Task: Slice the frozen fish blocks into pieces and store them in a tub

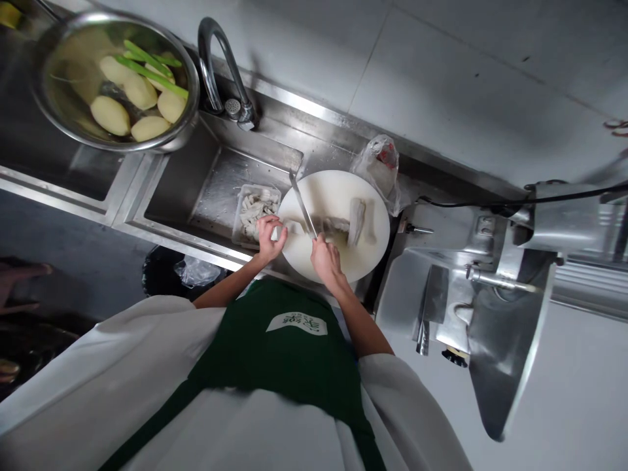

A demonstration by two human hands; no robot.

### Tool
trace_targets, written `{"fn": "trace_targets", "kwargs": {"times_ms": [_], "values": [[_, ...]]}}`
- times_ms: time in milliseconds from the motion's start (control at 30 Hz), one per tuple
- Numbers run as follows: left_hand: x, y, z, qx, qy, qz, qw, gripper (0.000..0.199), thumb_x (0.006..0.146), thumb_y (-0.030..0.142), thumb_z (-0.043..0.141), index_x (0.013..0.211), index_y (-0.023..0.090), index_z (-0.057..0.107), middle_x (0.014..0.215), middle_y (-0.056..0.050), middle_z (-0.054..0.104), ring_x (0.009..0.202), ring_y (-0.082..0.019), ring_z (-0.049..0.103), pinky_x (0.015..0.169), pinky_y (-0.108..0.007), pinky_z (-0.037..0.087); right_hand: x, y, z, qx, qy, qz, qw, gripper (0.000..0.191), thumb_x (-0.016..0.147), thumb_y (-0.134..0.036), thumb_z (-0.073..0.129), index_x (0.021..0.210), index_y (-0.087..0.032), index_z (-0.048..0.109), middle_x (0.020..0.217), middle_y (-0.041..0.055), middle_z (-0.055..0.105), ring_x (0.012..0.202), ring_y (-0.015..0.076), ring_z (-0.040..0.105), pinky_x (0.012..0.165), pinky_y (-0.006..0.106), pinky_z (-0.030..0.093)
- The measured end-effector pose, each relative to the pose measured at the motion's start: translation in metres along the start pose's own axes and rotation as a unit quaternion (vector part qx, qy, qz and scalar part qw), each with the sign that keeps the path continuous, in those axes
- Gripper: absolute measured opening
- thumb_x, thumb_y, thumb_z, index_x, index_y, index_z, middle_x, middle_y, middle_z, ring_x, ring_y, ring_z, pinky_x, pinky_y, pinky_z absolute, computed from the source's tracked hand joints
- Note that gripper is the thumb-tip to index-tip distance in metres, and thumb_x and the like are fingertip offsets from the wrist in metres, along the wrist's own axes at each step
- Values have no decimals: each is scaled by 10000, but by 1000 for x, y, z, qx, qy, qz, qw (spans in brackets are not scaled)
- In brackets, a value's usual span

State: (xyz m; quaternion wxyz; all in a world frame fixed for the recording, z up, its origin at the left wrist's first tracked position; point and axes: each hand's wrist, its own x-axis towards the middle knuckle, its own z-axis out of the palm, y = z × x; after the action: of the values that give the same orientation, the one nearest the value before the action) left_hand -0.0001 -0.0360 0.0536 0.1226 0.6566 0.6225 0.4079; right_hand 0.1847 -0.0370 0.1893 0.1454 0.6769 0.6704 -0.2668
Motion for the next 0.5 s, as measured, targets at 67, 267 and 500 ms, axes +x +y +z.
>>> {"fn": "trace_targets", "kwargs": {"times_ms": [67, 267, 500], "values": [[-7, -4, 1, 18, 31, -26, 999, 233, 1038, 391, 531, 947, 213, 652, 1030, -104, 605, 1053, -263, 587, 996, -494, 466, -10, -11, 2, -5, 13, 3, 1000, 397, 1131, -314, 285, 1351, -97, 534, 1096, 191, 766, 1019, 286, 751, 872, 317, 517], [-11, -6, 20, -11, -27, -58, 998, 213, 1025, 345, 537, 954, 201, 675, 1064, -116, 597, 1094, -266, 581, 1015, -487, 488, -5, -34, 21, -12, -16, -27, 999, 398, 1123, -277, 242, 1334, -111, 536, 1106, 199, 766, 1036, 293, 752, 885, 336, 535], [-10, -14, 32, -67, -41, -51, 996, 169, 1011, 286, 533, 966, 203, 673, 1038, -102, 605, 1044, -233, 618, 950, -413, 565, 18, -41, 42, -24, -28, -22, 999, 339, 1113, -210, 266, 1286, -97, 536, 1141, 190, 759, 1063, 235, 744, 897, 273, 538]]}}
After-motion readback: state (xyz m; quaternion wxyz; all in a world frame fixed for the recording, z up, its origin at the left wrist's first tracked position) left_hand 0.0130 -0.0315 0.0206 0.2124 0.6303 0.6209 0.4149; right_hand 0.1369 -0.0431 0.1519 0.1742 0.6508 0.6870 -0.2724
